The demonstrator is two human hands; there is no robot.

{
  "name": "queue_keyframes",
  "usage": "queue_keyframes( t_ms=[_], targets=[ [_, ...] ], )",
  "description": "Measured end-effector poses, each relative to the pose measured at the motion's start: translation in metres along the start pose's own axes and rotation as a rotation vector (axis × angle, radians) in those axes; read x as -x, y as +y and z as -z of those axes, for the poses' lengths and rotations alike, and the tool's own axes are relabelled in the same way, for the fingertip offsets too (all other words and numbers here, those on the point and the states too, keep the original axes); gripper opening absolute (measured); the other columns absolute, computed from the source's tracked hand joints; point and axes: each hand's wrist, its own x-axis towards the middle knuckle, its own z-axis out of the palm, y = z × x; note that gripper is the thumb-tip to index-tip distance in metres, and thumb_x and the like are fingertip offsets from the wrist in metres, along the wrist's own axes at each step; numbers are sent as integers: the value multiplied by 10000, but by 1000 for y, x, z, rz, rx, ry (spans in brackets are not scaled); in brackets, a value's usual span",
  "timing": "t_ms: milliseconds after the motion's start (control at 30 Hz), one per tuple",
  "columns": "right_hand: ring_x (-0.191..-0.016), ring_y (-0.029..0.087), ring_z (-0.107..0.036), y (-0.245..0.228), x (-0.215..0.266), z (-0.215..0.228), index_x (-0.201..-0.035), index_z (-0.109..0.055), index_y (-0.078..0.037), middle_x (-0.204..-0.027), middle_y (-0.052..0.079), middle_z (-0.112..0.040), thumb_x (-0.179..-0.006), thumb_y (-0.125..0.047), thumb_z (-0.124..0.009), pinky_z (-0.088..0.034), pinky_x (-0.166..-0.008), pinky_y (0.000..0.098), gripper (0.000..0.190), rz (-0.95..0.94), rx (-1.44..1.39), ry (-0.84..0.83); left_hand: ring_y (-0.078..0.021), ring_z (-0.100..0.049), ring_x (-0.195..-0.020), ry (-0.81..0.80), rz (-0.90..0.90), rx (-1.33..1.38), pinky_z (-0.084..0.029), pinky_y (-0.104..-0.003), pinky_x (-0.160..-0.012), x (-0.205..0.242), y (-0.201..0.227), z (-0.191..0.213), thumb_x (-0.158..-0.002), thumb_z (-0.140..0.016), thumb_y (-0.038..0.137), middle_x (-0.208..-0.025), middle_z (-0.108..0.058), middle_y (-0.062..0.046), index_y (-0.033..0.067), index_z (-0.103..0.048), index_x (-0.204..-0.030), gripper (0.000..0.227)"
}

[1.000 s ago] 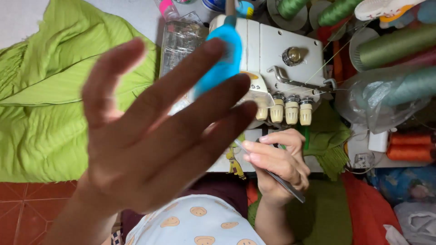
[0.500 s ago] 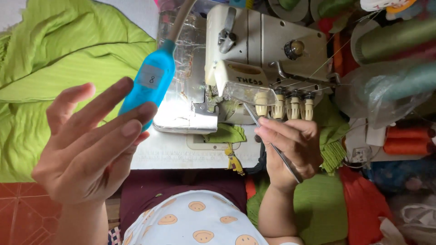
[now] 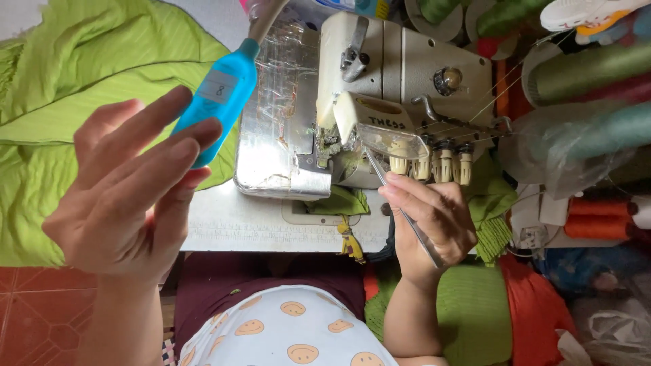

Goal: The person threads a sewing machine using a metal tool to guide the thread through the tension assembly and needle area. They manipulate the thread with both hands, pulling it through various guides and occasionally using a blue handheld device to assist with the process.

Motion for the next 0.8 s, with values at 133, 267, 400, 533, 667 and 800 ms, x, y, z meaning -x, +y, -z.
queue_keyframes(
  t_ms=[133, 267, 400, 533, 667, 800],
  targets=[
    [-743, 205, -621, -7, -7, -2, -933, -683, -43, -951, 96, -720, -822, 62, -803, -517, -644, 272, 194, -8, -9, 34, -451, -651, -1225, -9, 5, -15, -447, -564, -1130, -3, 4, 0, -1031, -618, -85, -1132, -689, -229, 0, -531, -1215, 220],
    [-748, 201, -643, -4, -1, -2, -950, -671, -44, -962, 96, -720, -827, 56, -797, -517, -629, 267, 203, -23, -23, 37, -494, -516, -1362, 7, -62, 116, -536, -599, -1179, 1, -4, -3, -1061, -576, -7, -1425, -449, -313, 43, -331, -1477, 486],
    [-756, 212, -672, -4, 0, -2, -946, -660, -45, -940, 107, -723, -844, 46, -772, -517, -647, 275, 176, -44, -22, 41, -326, -352, -1501, 111, 81, 151, -481, -634, -1269, 13, -1, -10, -1028, -501, -11, -1550, -313, -166, 166, -261, -1563, 613],
    [-772, 229, -695, -3, 2, -2, -946, -651, -35, -936, 119, -722, -833, 59, -785, -532, -656, 280, 199, -57, -15, 52, -437, -434, -1405, 138, 168, 30, -552, -665, -1166, 30, 2, -19, -1092, -469, 57, -1463, -366, -257, 85, -280, -1526, 474],
    [-800, 223, -727, -4, 2, -6, -949, -651, -32, -922, 119, -726, -840, 50, -770, -502, -645, 279, 181, -45, -44, 50, -429, -457, -1382, 116, 254, 16, -457, -556, -1238, 55, 0, -25, -1077, -511, 0, -1419, -391, -284, 74, -319, -1489, 460],
    [-805, 246, -736, -7, -1, -8, -932, -648, -23, -917, 143, -721, -851, 47, -751, -498, -652, 304, 149, -47, -46, 59, -362, -486, -1285, 123, 338, -68, -431, -486, -1137, 70, -4, -27, -1024, -584, 87, -1398, -444, -248, 42, -387, -1398, 426]
  ],
)
